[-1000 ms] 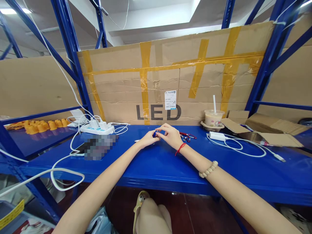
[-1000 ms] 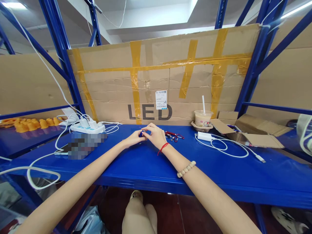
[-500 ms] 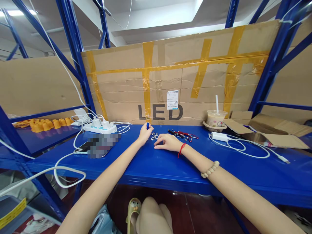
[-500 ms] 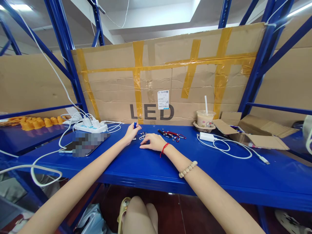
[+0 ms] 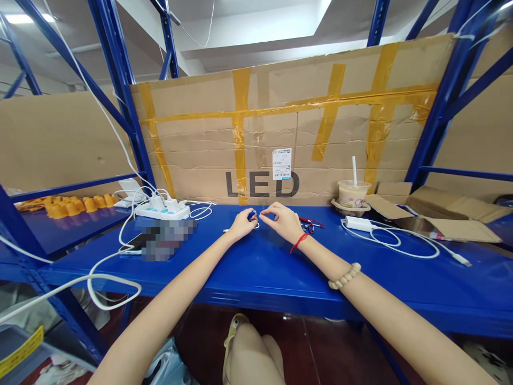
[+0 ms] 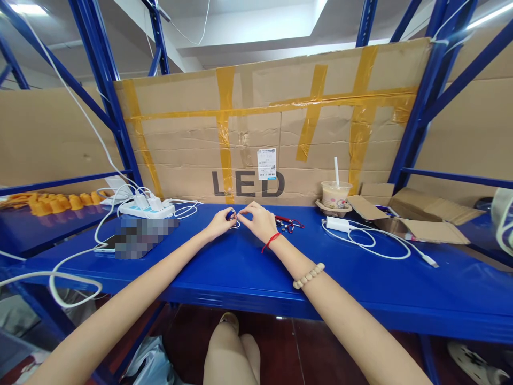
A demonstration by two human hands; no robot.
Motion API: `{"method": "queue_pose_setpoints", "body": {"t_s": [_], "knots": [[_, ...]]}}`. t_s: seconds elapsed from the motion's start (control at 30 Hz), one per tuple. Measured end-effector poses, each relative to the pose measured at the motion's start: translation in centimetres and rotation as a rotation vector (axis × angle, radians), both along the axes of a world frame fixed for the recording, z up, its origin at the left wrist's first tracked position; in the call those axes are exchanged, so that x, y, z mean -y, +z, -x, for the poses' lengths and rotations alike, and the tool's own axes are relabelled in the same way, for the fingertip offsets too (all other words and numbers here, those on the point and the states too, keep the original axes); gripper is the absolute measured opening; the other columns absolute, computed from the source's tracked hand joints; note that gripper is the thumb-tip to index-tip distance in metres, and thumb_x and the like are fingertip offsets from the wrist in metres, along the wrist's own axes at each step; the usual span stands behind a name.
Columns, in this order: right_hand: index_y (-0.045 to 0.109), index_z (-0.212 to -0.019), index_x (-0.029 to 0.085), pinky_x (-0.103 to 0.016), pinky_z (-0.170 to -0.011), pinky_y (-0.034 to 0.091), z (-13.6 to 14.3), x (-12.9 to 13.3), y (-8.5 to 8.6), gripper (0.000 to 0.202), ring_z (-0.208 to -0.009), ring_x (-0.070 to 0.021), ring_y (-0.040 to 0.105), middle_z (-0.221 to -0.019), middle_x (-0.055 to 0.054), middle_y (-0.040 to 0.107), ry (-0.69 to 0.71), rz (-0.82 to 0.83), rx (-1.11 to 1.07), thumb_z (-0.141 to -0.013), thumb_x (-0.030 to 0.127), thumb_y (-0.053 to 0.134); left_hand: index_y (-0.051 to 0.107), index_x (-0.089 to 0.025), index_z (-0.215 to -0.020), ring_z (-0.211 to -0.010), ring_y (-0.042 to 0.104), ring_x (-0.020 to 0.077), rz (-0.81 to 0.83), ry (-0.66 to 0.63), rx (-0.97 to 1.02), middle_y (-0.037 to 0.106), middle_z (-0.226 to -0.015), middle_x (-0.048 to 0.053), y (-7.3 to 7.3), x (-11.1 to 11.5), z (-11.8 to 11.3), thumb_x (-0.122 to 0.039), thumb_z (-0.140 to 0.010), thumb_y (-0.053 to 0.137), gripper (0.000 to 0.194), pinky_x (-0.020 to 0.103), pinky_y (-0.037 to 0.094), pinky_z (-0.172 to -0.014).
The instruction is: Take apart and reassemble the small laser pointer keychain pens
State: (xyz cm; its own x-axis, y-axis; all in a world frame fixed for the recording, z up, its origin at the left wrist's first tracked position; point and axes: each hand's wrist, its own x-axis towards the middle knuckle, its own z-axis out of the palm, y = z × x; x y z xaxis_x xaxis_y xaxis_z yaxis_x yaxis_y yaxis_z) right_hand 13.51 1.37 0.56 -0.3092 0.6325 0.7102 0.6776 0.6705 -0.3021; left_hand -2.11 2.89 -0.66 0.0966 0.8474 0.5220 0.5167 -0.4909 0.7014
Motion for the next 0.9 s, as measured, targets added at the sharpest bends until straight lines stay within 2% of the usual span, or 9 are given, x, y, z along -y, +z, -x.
{"method": "queue_pose_setpoints", "body": {"t_s": [0.1,0.27,0.47,0.67,0.9], "knots": [[0.068,-0.083,0.026,-0.020,-0.047,0.032,0.1,0.0,0.0,0.023,-0.053,-0.0053,0.052,-0.087,0.002,0.062,0.040,-0.022,-0.034,-0.079,0.043,0.052,0.052,-0.015,-0.064,-0.061,0.047,0.0114,0.016,-0.035,-0.048,0.051,-0.062,-0.004,0.0,0.2,-0.2,-0.007,-0.059,0.055,0.010,0.024,0.039,-0.064],[0.069,-0.084,0.026,-0.020,-0.047,0.032,0.3,0.2,-0.1,0.025,-0.053,-0.0053,0.053,-0.088,0.002,0.062,0.041,-0.038,0.000,-0.080,0.042,0.051,0.056,-0.013,-0.085,-0.074,0.052,0.0145,0.052,-0.124,-0.102,0.058,-0.081,0.002,0.0,0.6,-0.5,-0.011,-0.063,0.055,0.022,0.025,0.041,-0.069],[0.069,-0.083,0.026,-0.020,-0.047,0.033,0.4,0.3,0.0,0.024,-0.054,-0.0057,0.053,-0.087,0.002,0.063,0.023,-0.056,-0.025,-0.080,0.041,0.051,0.056,-0.012,-0.089,-0.077,0.052,0.0144,0.116,-0.169,-0.044,0.058,-0.083,0.002,0.1,0.8,-0.6,-0.013,-0.064,0.055,0.026,0.026,0.041,-0.071],[0.069,-0.084,0.024,-0.020,-0.049,0.035,0.3,0.3,0.1,0.024,-0.053,-0.0065,0.053,-0.087,0.001,0.063,-0.003,-0.044,-0.072,-0.079,0.040,0.051,0.057,-0.012,-0.081,-0.069,0.050,0.0126,0.138,-0.223,-0.015,0.056,-0.073,-0.001,0.0,0.8,-0.7,-0.014,-0.062,0.056,0.019,0.024,0.040,-0.066],[0.069,-0.083,0.026,-0.020,-0.050,0.035,0.2,0.1,0.0,0.021,-0.053,-0.0054,0.053,-0.091,0.002,0.063,0.032,-0.046,-0.002,-0.080,0.036,0.051,0.057,-0.012,-0.092,-0.076,0.052,0.0140,0.185,-0.241,0.028,0.059,-0.081,0.001,0.4,1.2,-0.9,-0.012,-0.062,0.056,0.030,0.026,0.041,-0.072]]}}
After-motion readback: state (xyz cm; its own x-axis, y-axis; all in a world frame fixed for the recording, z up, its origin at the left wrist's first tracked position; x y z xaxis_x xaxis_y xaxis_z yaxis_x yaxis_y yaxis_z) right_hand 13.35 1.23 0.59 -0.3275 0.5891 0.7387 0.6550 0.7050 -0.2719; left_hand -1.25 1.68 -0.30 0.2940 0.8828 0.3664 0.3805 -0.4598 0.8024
